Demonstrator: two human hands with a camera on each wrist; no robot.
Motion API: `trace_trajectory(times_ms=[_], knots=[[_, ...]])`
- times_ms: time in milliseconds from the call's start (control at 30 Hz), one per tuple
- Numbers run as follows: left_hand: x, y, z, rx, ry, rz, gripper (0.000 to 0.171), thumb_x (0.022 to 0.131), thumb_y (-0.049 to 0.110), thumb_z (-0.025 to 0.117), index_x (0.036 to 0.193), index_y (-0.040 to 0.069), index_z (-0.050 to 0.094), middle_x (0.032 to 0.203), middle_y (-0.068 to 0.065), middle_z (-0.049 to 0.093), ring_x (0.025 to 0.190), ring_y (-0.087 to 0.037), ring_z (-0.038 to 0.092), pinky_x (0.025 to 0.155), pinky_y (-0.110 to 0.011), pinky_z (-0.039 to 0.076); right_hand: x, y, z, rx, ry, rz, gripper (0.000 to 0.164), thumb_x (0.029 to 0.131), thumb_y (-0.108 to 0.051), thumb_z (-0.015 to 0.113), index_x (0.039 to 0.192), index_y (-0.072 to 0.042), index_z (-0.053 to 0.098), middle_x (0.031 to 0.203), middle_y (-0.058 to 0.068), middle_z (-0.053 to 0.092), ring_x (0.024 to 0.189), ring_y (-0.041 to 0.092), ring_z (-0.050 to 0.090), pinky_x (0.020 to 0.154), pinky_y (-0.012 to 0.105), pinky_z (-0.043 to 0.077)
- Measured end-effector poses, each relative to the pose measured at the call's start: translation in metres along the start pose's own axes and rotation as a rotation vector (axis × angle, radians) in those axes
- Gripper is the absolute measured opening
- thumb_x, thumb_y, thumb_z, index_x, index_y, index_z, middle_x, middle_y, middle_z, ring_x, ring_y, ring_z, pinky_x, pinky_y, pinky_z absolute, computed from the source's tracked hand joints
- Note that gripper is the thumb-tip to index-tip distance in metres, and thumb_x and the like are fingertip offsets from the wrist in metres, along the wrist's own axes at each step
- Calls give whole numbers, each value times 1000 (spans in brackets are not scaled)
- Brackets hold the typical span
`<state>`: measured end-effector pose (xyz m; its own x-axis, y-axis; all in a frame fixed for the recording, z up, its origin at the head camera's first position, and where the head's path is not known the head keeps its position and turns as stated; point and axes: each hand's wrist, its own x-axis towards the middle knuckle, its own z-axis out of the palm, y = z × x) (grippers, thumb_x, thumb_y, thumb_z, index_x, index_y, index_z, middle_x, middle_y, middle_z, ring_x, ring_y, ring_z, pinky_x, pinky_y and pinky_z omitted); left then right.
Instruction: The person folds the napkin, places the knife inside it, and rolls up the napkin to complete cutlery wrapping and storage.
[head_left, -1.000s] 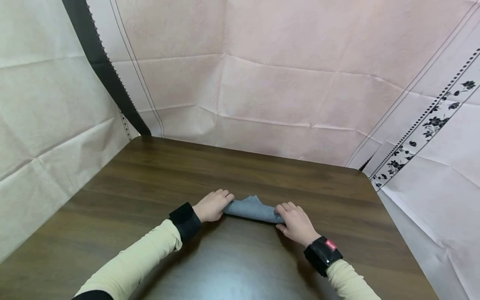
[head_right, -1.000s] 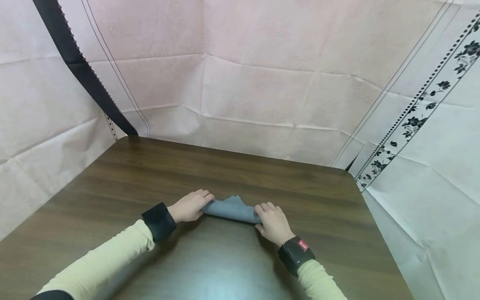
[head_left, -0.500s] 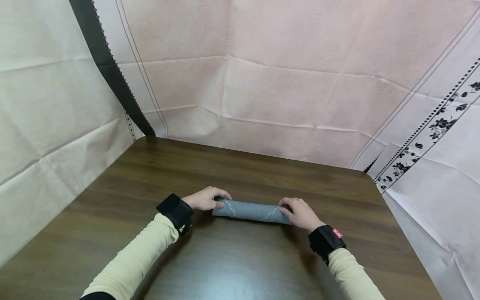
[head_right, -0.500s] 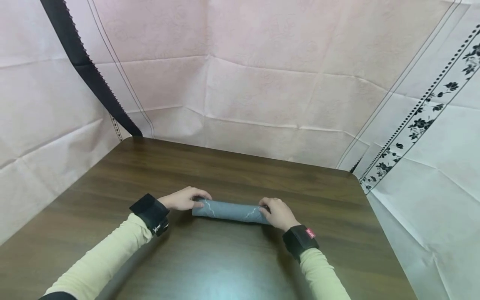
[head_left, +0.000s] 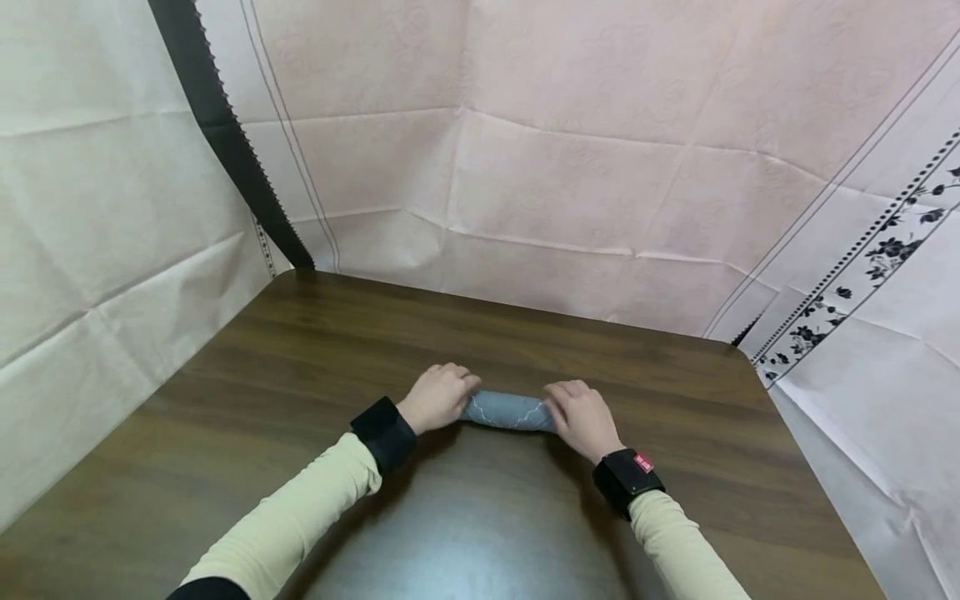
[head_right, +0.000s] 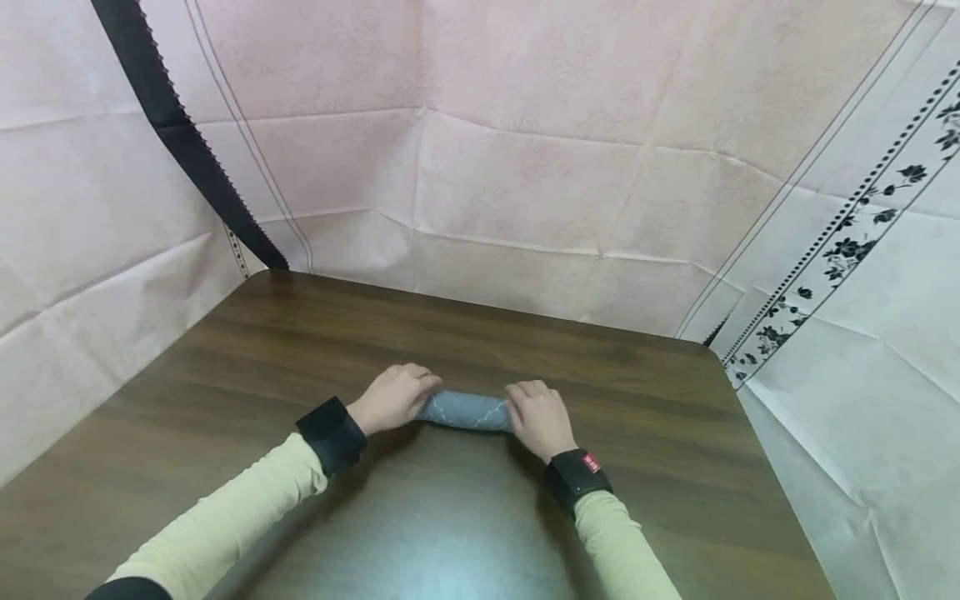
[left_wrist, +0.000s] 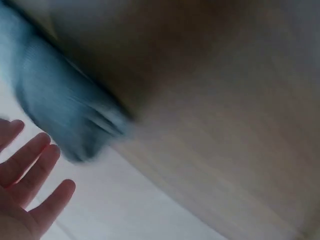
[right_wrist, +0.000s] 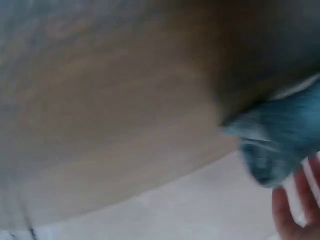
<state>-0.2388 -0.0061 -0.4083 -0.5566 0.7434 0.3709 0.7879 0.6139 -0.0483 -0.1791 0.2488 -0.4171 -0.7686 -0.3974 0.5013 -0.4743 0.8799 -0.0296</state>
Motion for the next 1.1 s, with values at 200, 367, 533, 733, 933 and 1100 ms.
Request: trace_trajectory(times_ms=[200, 367, 533, 733, 933, 1100], knots=[[5, 19, -1, 165, -90, 26, 29, 77, 30, 71, 103, 17, 67, 87, -1, 62, 79, -18, 58, 65, -33, 45, 8, -21, 3, -42, -112, -113, 40, 76, -24, 74, 112, -12, 63, 104, 8, 61, 92, 26, 56, 71, 42, 46], [14, 15, 7, 126, -131, -39, 19, 76, 25, 73, 94, 20, 69, 82, 0, 63, 74, -18, 59, 60, -33, 46, 14, -21, 12, -70, -141, -56, 34, 76, -18, 74, 108, -12, 65, 100, 7, 64, 84, 26, 58, 66, 39, 47], [22, 8, 16, 76, -118, -86, 18, 76, 22, 74, 93, 21, 70, 81, -1, 63, 75, -18, 60, 59, -34, 48, 22, -16, 18, -76, -151, -19, 33, 76, -17, 74, 107, -12, 65, 99, 8, 64, 83, 27, 58, 64, 39, 48], [31, 7, 25, 55, -139, -121, 19, 78, 22, 72, 96, 21, 69, 86, -1, 64, 79, -20, 61, 63, -36, 48, 25, -11, 23, -73, -200, 67, 34, 77, -17, 72, 110, -13, 64, 103, 9, 64, 90, 29, 58, 70, 43, 47], [33, 6, 13, -54, -194, -180, 35, 83, 20, 62, 118, 15, 61, 110, -7, 61, 100, -26, 56, 76, -43, 46, 27, -12, 18, -9, -208, 102, 36, 82, -20, 66, 117, -14, 61, 113, 12, 59, 103, 31, 53, 79, 49, 44], [32, 6, 0, -101, -138, -263, 52, 91, 36, 51, 137, 15, 41, 139, -14, 39, 127, -29, 34, 97, -53, 29, 32, -17, 12, 12, -149, 169, 48, 87, -32, 59, 131, -14, 49, 131, 16, 46, 122, 34, 39, 90, 55, 35]])
